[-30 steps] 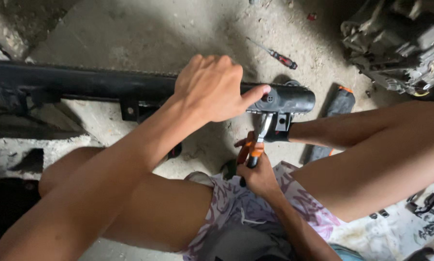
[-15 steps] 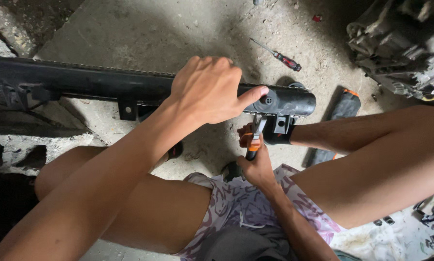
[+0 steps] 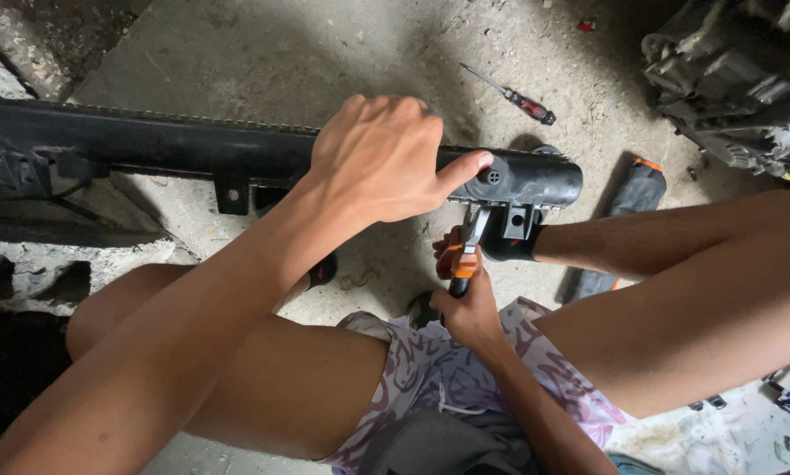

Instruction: The person sits on the floor and works on a car radiator, using pliers to pry and adjust a plastic end cap. They repeatedly reposition the radiator and apply force to the cap area.

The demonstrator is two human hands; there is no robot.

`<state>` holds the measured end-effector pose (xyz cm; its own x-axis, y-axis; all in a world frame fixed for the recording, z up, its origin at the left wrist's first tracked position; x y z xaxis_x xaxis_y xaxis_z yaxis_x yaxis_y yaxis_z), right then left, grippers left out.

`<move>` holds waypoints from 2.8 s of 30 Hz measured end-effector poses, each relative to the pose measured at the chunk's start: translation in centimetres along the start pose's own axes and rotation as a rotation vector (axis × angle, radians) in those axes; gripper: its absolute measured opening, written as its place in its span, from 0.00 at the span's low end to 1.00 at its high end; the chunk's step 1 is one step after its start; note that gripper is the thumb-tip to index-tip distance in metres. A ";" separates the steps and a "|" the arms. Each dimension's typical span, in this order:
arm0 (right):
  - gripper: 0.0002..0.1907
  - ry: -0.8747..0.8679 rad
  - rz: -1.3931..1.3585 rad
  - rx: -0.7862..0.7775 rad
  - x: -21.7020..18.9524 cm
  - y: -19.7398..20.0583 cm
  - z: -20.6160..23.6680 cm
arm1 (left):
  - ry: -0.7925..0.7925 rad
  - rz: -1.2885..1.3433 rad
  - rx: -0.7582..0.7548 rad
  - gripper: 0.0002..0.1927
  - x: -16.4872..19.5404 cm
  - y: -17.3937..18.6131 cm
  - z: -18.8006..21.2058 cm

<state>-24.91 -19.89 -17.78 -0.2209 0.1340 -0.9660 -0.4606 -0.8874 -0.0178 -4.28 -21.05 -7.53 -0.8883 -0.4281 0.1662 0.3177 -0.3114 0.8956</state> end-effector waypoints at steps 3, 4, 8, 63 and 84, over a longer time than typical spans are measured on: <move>0.29 -0.114 -0.036 0.048 0.7 0.5 0.3 | -0.132 -0.079 0.181 0.37 1.2 1.8 0.4; 0.31 -0.158 -0.017 0.069 1.0 0.8 0.4 | -0.217 -0.131 0.354 0.37 2.2 3.2 1.0; 0.31 -0.232 -0.011 0.097 1.5 1.3 0.5 | -0.233 -0.307 0.048 0.45 2.7 -0.8 0.6; 0.28 -0.106 -0.386 0.297 2.0 0.2 -5.1 | -0.182 -0.550 0.474 0.10 4.3 0.9 1.8; 0.25 -0.292 -0.213 0.014 2.0 0.4 1.3 | -0.195 -0.498 0.390 0.24 4.1 0.1 1.1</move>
<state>-26.68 -19.40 -19.41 -0.3544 0.4373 -0.8265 -0.5341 -0.8202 -0.2049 -8.25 -21.91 -6.26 -0.9535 -0.1393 -0.2672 -0.2572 -0.0861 0.9625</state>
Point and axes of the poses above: each hand's wrist, its own z-axis away from the middle knuckle, its own y-axis out of the back of the hand, x = y × z, the point moved 10 cm from there along -z, towards the middle knuckle, and after that the axes turned 12 degrees about -z, right-handed, at the moved point
